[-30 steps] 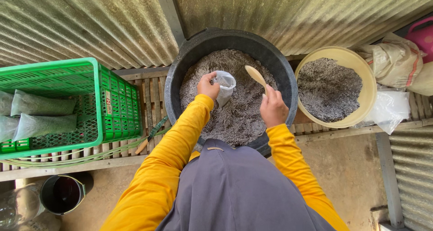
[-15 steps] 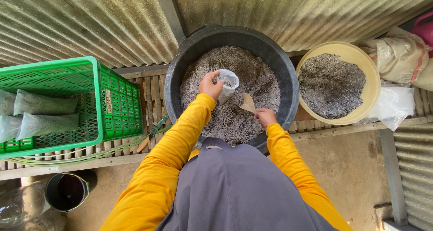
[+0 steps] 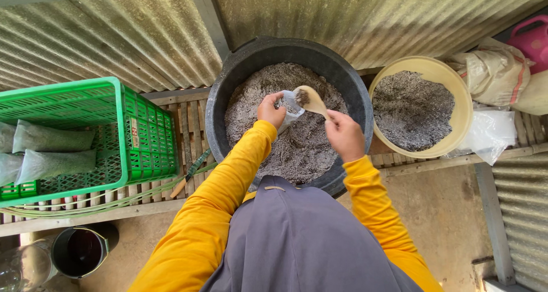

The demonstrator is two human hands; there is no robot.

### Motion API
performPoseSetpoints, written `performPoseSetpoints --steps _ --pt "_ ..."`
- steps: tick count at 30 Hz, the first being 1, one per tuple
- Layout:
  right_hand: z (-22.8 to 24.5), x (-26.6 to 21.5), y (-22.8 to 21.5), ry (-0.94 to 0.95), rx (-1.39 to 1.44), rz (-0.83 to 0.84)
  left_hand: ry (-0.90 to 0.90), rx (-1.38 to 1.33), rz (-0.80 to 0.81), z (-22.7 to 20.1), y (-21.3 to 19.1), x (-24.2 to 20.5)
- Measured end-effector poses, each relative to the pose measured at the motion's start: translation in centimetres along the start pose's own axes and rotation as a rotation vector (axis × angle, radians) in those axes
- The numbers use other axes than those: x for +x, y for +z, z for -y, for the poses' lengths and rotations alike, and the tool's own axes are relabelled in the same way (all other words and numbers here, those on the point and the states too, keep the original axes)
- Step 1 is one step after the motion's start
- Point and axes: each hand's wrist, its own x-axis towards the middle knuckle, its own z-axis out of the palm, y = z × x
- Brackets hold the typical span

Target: The person scoops grey granular material from a large black tub into small plastic bags using a wooden scoop. After filling each bag, the person folds the top and places the bag into a green crate. The process is repeated multiple times.

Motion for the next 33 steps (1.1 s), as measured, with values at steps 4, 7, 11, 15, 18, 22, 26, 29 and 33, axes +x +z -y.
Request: performPoseSetpoints --steps 4,7,11,15,18,22,26,29,33 --pt "2.7 -0.6 1.4 -0.285 -0.484 -0.124 -0.07 -0.035 0.0 -0.6 -0.2 -0.1" --pt "0.4 0.3 1.6 -0.155 -0.482 -0.151 -0.059 -0.009 -0.029 -0.7 -1.0 -0.2" --pt "-6.9 3.0 2.1 0.174 -0.597 -0.07 -0.155 0.022 -0.013 -0.7 -2.3 -0.7" --pt "-13.7 3.5 4.8 0.388 -0.594 -0.014 -0.094 -0.052 -0.045 -0.2 -2.7 -0.9" --pt "-16.7 3.4 7.3 0.509 -0.426 0.02 -0.083 -0.036 -0.087 0.8 -2.7 -1.0" --pt "-17.9 2.8 10.3 0.575 -0.036 0.085 -0.041 -0.032 -0.083 1.9 -2.6 -0.7" --pt "-17.5 2.2 12.4 0.463 0.255 0.133 -0.019 -0.021 -0.089 2.5 -2.2 -0.5" --pt "-16.9 2.4 12.0 0.745 0.624 0.197 -0.048 -0.012 -0.067 2.5 -1.7 -0.5" --pt "-16.3 1.8 8.8 0.827 0.611 0.19 -0.011 -0.022 -0.061 2.6 -1.3 -0.3"
